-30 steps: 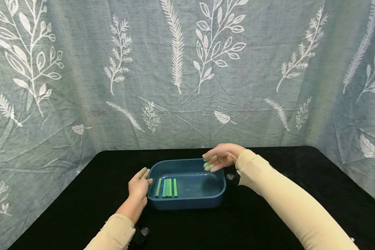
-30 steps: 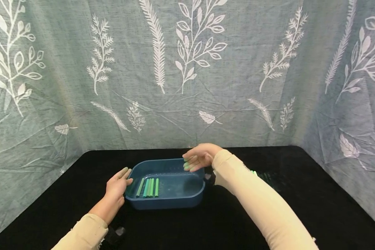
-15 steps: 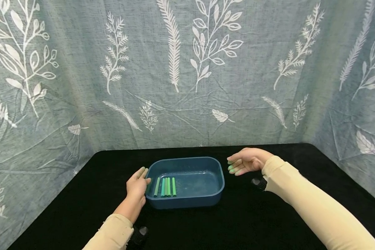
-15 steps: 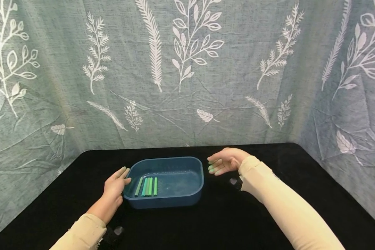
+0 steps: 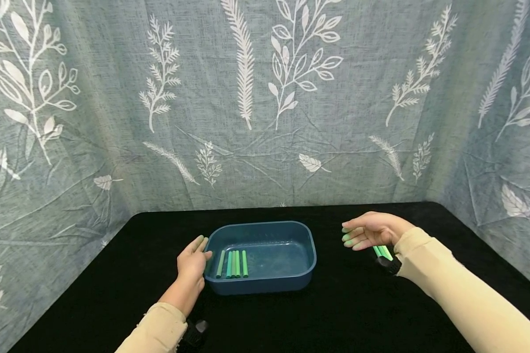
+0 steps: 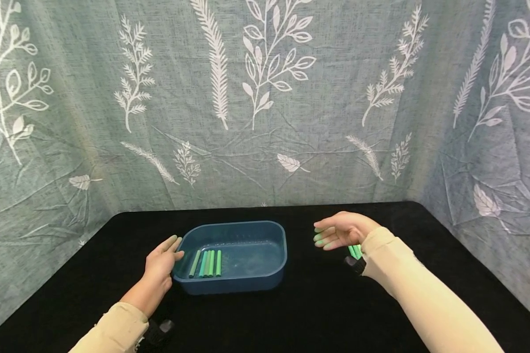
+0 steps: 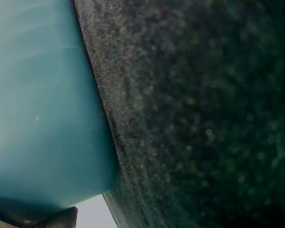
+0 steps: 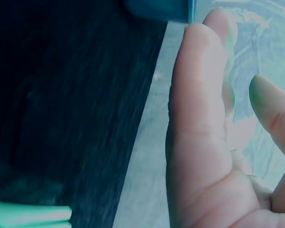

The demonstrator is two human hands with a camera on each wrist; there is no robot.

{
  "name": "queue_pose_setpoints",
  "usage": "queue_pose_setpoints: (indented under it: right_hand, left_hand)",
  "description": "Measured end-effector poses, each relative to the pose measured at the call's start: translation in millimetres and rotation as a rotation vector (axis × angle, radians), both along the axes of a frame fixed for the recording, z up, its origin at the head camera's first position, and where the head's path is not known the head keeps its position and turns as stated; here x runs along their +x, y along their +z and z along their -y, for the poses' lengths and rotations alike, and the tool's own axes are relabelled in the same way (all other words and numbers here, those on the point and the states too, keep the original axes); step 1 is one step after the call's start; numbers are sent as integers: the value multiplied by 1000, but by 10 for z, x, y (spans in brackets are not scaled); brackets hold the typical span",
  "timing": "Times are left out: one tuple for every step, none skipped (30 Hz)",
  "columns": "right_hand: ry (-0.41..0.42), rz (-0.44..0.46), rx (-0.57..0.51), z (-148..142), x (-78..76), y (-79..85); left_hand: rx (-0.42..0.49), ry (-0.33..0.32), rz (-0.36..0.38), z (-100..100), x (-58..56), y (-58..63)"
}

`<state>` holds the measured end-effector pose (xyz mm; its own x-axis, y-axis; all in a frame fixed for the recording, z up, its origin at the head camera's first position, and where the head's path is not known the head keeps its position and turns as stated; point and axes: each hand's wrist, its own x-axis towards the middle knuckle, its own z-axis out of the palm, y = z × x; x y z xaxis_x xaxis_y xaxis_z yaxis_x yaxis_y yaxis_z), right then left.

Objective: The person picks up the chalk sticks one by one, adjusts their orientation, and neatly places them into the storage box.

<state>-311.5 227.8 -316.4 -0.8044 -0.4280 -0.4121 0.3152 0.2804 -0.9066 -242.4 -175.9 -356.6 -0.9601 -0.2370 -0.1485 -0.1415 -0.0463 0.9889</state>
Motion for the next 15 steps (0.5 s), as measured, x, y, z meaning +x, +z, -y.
queue_pose_setpoints:
  right_hand:
    - [-2, -2, 0, -37, 8, -1]
    - [-4, -3, 3, -72, 13, -4]
    - [-8, -1, 3, -105, 20, -5]
    - [-9, -1, 4, -140, 24, -8]
    - [-6, -4, 7, -175, 29, -9]
    - [-3, -8, 10, -209, 33, -11]
    - [2, -11, 15, -247, 33, -16]
    - [-1, -11, 21, -283, 35, -21]
    - [-4, -8, 27, -320, 37, -27]
    - [-10, -3, 33, -361, 36, -38]
    - [-13, 1, 42, -399, 34, -49]
    - [-18, 6, 49, -436, 34, -61]
    - [-26, 14, 54, -471, 33, -74]
    - [-35, 22, 58, -504, 34, -87]
    - [-40, 26, 62, -538, 33, -103]
  left_hand:
    - [-1, 1, -1, 2, 0, -1]
    - [-2, 3, -1, 6, 2, -3]
    - [-3, 3, -3, 8, 4, -3]
    - [-5, 4, -6, 11, 4, -3]
    - [-6, 4, -8, 11, 4, -2]
    - [-7, 6, -9, 11, 4, -1]
    - [-9, 5, -12, 9, 2, 1]
    - [-8, 4, -14, 6, -1, 1]
    - [-8, 3, -16, 2, -3, 2]
    - [-9, 2, -14, -2, -6, 3]
    - [-10, 2, -12, -7, -7, 5]
    - [-10, 2, -10, -9, -9, 4]
    - [-10, 2, -9, -12, -9, 4]
    - [-8, 3, -6, -13, -9, 2]
    - [-8, 3, -5, -13, -9, 1]
